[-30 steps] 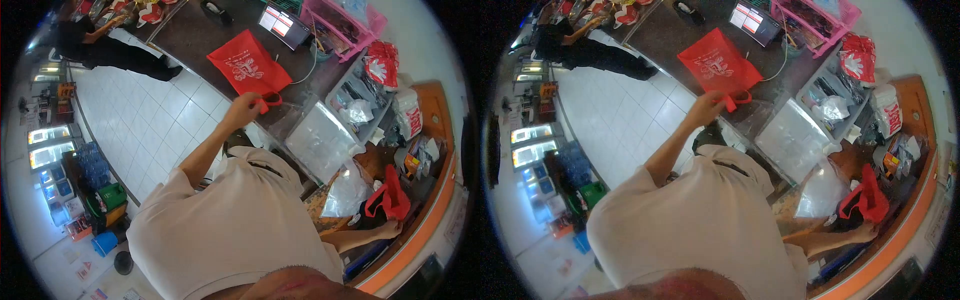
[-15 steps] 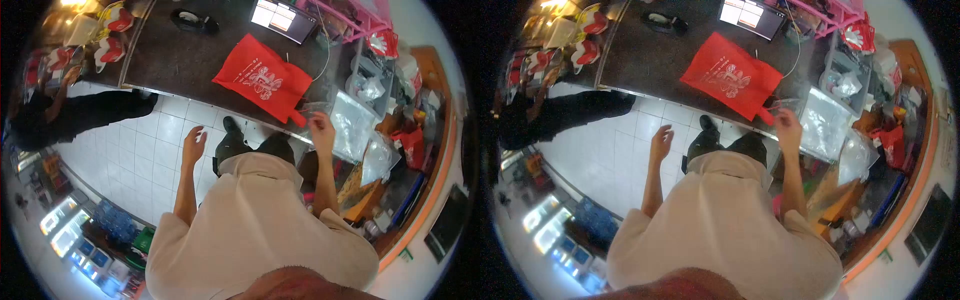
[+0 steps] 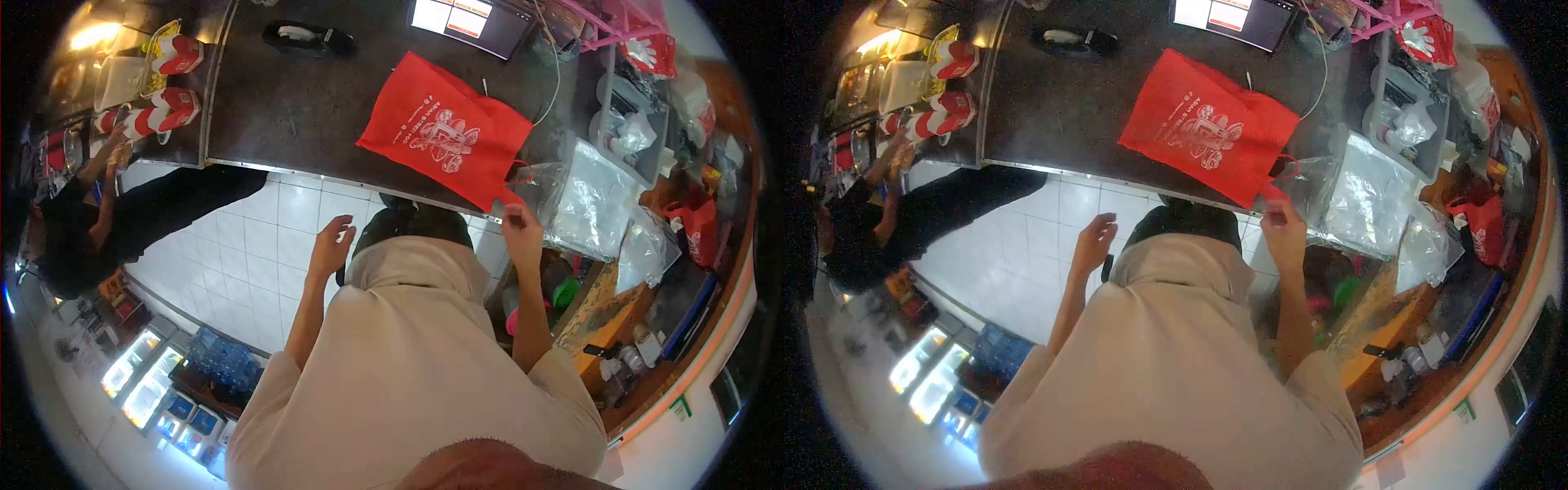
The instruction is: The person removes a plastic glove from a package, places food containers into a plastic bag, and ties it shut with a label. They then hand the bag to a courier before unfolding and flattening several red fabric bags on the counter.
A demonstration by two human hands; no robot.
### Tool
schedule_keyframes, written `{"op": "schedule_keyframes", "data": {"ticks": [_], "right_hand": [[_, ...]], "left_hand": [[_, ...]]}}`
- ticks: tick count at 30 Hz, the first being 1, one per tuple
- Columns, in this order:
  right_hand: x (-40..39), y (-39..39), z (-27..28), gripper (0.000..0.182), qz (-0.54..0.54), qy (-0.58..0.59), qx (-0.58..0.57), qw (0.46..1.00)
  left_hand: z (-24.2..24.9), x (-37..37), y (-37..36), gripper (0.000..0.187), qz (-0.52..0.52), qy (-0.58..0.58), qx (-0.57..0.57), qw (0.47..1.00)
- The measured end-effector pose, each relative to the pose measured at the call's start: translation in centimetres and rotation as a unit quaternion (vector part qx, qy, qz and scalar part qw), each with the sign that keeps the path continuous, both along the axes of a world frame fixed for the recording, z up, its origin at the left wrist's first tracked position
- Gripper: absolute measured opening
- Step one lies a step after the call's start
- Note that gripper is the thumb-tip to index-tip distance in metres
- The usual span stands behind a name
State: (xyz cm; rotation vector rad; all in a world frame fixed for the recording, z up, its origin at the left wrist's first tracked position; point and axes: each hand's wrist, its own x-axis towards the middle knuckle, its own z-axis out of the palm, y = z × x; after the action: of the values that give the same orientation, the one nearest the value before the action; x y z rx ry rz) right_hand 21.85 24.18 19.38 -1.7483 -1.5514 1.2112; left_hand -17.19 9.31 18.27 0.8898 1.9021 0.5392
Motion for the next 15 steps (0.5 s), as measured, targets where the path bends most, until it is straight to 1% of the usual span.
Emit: {"op": "schedule_keyframes", "data": {"ticks": [1,2,4,5,7,11,13,14,15], "right_hand": [[-0.2,0.7,0.3,0.018,-0.007,-0.002,0.013,1.0],[-0.8,1.6,1.3,0.019,-0.012,-0.031,0.013,0.999],[-2.0,3.2,3.6,0.02,-0.016,-0.092,0.008,0.996],[-2.6,3.5,3.7,0.02,-0.019,-0.067,0.008,0.998],[-4.0,4.1,3.6,0.022,-0.028,-0.017,0.012,0.999],[-9.9,4.1,4.4,0.023,0.013,-0.025,-0.021,0.999],[-13.5,3.3,3.2,0.024,0.032,-0.011,-0.025,0.999],[-15.9,2.6,2.7,0.022,0.024,0.009,-0.023,0.999],[-18.4,1.9,2.2,0.023,0.023,0.012,-0.039,0.999]], "left_hand": [[0.7,0.2,1.1,0.032,-0.009,-0.009,-0.001,1.0],[1.9,0.3,2.2,0.031,-0.024,-0.008,0.013,1.0],[1.8,-1.2,3.1,0.03,-0.026,0.01,0.014,1.0],[1.4,-2.3,3.3,0.03,-0.024,0.02,0.013,0.999],[0.1,-6.1,3.4,0.03,0.042,0.047,0.018,0.998],[-0.7,-16.2,4.2,0.033,0.099,0.163,0.086,0.978],[-2.8,-23.0,3.6,0.036,0.121,0.18,0.125,0.968],[-4.9,-27.0,3.2,0.038,0.157,0.15,0.136,0.967],[-6.5,-30.9,3.1,0.04,0.19,0.119,0.143,0.964]]}}
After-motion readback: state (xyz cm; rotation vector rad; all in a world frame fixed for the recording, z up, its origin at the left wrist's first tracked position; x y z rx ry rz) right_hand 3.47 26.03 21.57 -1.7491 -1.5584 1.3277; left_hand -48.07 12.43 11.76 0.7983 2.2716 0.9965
